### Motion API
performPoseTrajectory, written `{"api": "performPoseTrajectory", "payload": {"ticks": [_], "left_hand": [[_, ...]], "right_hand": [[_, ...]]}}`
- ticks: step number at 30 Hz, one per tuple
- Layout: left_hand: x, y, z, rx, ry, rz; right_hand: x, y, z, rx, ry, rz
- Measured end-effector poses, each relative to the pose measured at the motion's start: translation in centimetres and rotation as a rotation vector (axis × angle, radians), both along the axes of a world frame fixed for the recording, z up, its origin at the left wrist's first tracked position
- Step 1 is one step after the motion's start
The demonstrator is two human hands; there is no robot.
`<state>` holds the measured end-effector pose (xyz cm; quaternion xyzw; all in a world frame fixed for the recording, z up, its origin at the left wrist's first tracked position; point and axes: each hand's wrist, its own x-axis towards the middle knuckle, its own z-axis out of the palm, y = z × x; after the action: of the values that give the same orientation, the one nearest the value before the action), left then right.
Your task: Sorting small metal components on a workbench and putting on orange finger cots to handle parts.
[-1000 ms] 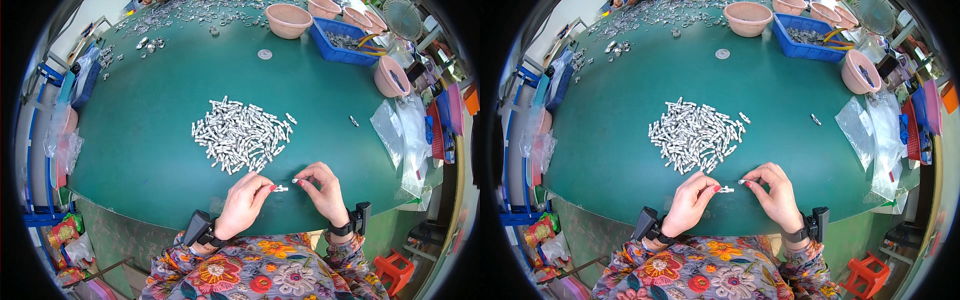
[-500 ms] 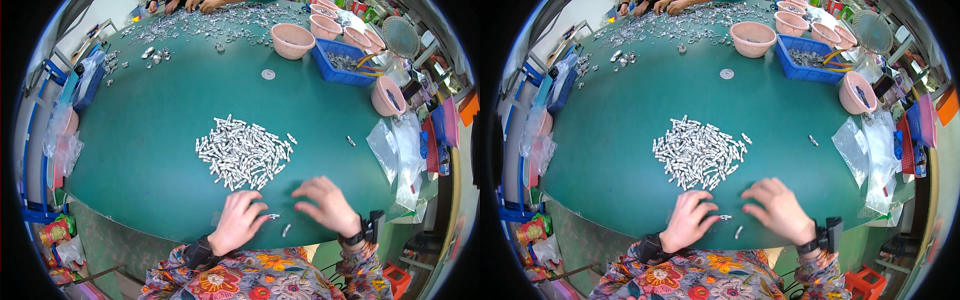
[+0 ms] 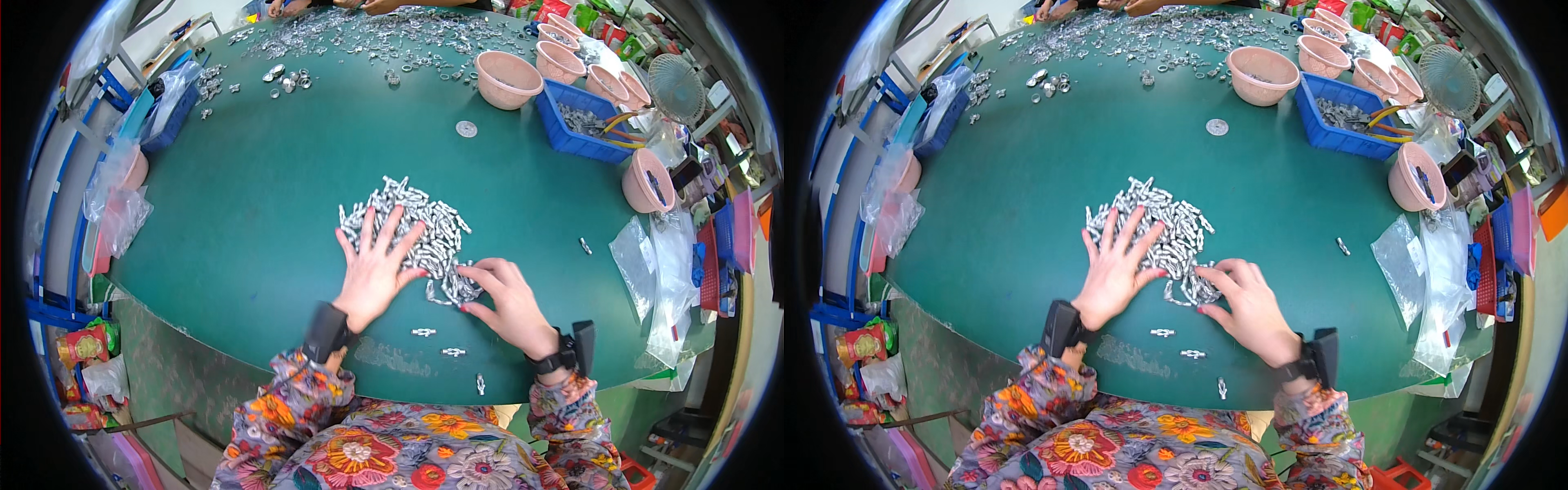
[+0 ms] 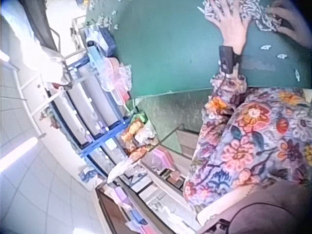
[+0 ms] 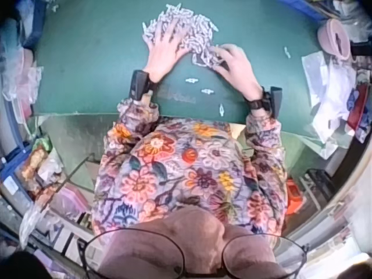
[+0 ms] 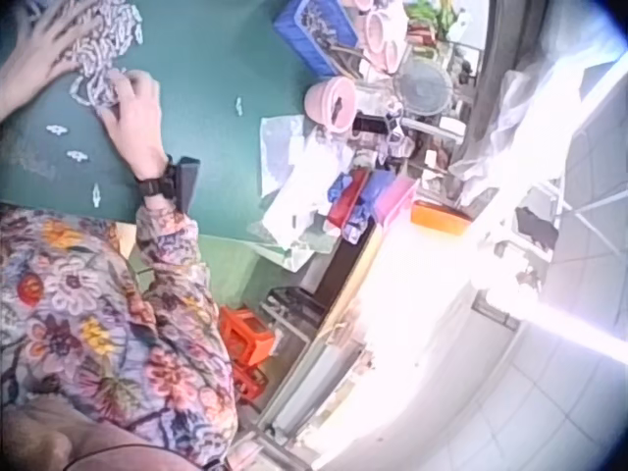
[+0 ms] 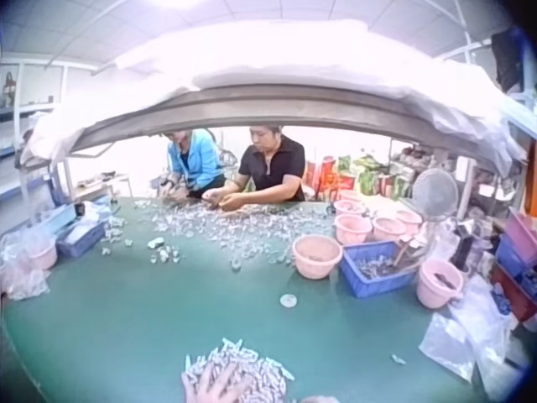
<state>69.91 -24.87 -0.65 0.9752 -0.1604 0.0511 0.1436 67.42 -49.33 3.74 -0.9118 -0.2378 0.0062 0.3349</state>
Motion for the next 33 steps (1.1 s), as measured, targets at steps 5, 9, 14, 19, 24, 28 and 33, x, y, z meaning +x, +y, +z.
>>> {"api": "performPoseTrajectory", "payload": {"ticks": [5,9,14,19,24,28,33], "left_hand": [[-0.2,2.2,1.5,-0.148,-0.101,0.051],[-5.6,1.1,2.5,-0.413,-0.188,-0.144],[-10.4,-0.8,2.4,-0.434,0.02,-0.121],[-8.6,-0.9,2.3,-0.481,0.066,-0.141],[-5.0,-0.6,2.6,-0.528,0.04,-0.175],[-3.8,-2.2,2.3,-0.347,-0.056,-0.244],[-4.1,0.1,0.9,-0.492,-0.02,-0.146]], "right_hand": [[-5.0,-4.6,3.1,-0.104,0.007,0.037],[-11.1,-4.9,2.1,-0.226,0.209,0.228],[-10.9,-1.3,0.3,-0.211,0.131,0.197],[-6.1,1.6,-0.2,-0.073,0.083,0.194],[-1.0,0.4,2.5,-0.037,-0.117,-0.043],[0.3,1.8,-0.5,-0.152,-0.139,-0.053],[-1.0,1.8,-2.3,0.057,0.031,-0.154]]}}
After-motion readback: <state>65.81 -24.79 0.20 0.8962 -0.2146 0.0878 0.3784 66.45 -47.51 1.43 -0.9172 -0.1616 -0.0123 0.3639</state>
